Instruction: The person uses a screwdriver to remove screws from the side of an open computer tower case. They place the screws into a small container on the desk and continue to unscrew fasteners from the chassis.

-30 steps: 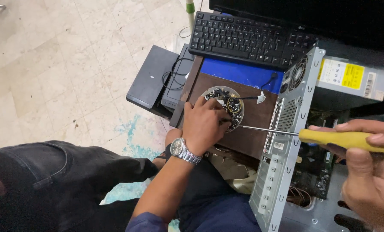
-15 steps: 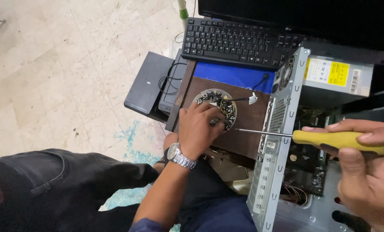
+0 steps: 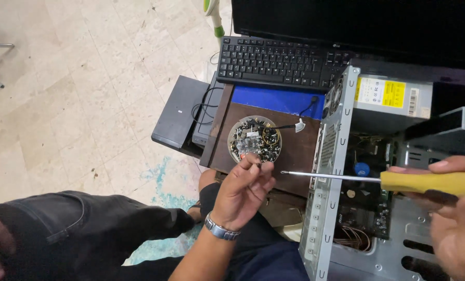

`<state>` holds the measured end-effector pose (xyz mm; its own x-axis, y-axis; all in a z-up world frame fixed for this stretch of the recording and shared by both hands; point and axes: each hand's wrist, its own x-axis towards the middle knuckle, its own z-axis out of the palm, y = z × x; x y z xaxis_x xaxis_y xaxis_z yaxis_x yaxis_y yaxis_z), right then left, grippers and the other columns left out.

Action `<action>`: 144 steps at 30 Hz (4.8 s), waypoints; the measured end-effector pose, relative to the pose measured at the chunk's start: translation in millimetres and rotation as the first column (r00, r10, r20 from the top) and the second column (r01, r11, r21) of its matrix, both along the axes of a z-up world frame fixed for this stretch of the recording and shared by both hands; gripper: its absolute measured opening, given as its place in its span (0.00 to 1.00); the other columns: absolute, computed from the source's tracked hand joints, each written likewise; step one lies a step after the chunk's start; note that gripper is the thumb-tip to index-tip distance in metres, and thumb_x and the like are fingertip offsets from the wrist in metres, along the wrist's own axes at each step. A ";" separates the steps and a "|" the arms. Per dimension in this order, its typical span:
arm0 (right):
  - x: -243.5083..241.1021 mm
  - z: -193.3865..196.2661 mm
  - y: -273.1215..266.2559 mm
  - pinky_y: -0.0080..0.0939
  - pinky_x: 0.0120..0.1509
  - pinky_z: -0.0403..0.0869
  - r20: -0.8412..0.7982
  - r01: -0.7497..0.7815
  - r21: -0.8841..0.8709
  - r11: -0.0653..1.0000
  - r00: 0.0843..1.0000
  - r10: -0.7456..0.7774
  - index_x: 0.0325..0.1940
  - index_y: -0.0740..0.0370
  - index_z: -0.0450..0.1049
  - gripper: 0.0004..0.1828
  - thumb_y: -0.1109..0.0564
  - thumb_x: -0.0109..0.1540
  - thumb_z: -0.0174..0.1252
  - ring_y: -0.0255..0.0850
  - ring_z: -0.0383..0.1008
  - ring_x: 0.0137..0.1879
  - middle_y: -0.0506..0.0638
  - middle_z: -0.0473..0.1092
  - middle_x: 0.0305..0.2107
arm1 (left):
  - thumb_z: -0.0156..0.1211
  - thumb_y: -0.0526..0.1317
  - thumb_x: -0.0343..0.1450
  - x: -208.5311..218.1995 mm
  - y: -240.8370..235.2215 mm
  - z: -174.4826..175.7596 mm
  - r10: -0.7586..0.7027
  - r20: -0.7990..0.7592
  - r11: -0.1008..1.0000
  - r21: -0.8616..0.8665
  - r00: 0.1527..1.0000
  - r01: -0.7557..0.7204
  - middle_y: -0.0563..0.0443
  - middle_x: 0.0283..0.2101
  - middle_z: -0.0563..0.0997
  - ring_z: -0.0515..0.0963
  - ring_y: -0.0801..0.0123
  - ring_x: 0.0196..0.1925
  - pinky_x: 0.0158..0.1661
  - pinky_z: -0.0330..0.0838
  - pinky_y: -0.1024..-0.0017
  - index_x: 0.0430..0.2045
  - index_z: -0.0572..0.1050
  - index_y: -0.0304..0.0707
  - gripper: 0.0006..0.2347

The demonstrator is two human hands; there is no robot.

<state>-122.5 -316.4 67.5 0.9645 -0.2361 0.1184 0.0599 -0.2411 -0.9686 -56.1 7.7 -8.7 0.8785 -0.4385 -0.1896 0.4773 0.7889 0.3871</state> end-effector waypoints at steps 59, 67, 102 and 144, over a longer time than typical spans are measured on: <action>-65.7 35.4 -14.5 0.63 0.62 0.93 0.215 0.107 0.024 0.994 0.971 -0.109 0.57 0.48 0.48 0.10 0.50 0.73 0.40 0.52 0.73 0.53 0.64 0.62 0.49 | 0.65 0.35 0.70 -27.2 -58.7 48.1 -0.316 0.332 0.678 0.734 0.889 -0.033 0.49 0.30 0.84 0.73 0.77 0.21 0.25 0.70 0.81 0.34 0.79 0.33 0.05; -60.6 49.9 -23.6 0.56 0.59 0.89 0.124 0.123 -0.148 0.981 0.987 -0.105 0.60 0.55 0.44 0.12 0.50 0.76 0.33 0.62 0.82 0.47 0.68 0.60 0.52 | 0.55 0.42 0.75 -20.9 -54.5 51.1 -0.252 0.403 0.752 0.654 0.880 -0.085 0.30 0.50 0.83 0.69 0.77 0.19 0.27 0.70 0.78 0.48 0.73 0.26 0.15; -104.3 28.2 -32.2 0.40 0.39 0.78 -0.073 -0.043 -0.829 0.557 0.997 -0.031 0.54 0.66 0.64 0.22 0.55 0.62 0.64 0.45 0.80 0.50 0.59 0.75 0.48 | 0.57 0.35 0.74 -21.5 -31.6 31.0 -0.138 0.377 0.676 0.712 0.916 -0.192 0.49 0.25 0.77 0.86 0.63 0.42 0.34 0.74 0.76 0.37 0.76 0.33 0.04; -78.0 34.0 -40.0 0.45 0.49 0.79 0.128 -0.051 -0.707 0.705 0.972 0.198 0.59 0.70 0.75 0.24 0.51 0.65 0.51 0.53 0.80 0.48 0.69 0.73 0.51 | 0.72 0.46 0.65 -0.7 -182.4 117.7 -0.924 0.381 0.352 0.849 -0.005 -0.394 0.48 0.33 0.83 0.81 0.52 0.25 0.16 0.68 0.57 0.43 0.63 0.45 0.21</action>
<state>-200.5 -356.4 101.4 0.9219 0.1054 0.3729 0.2938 -0.8175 -0.4954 -56.8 -174.7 109.0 0.3427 -0.9389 0.0324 -0.6694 -0.2198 0.7097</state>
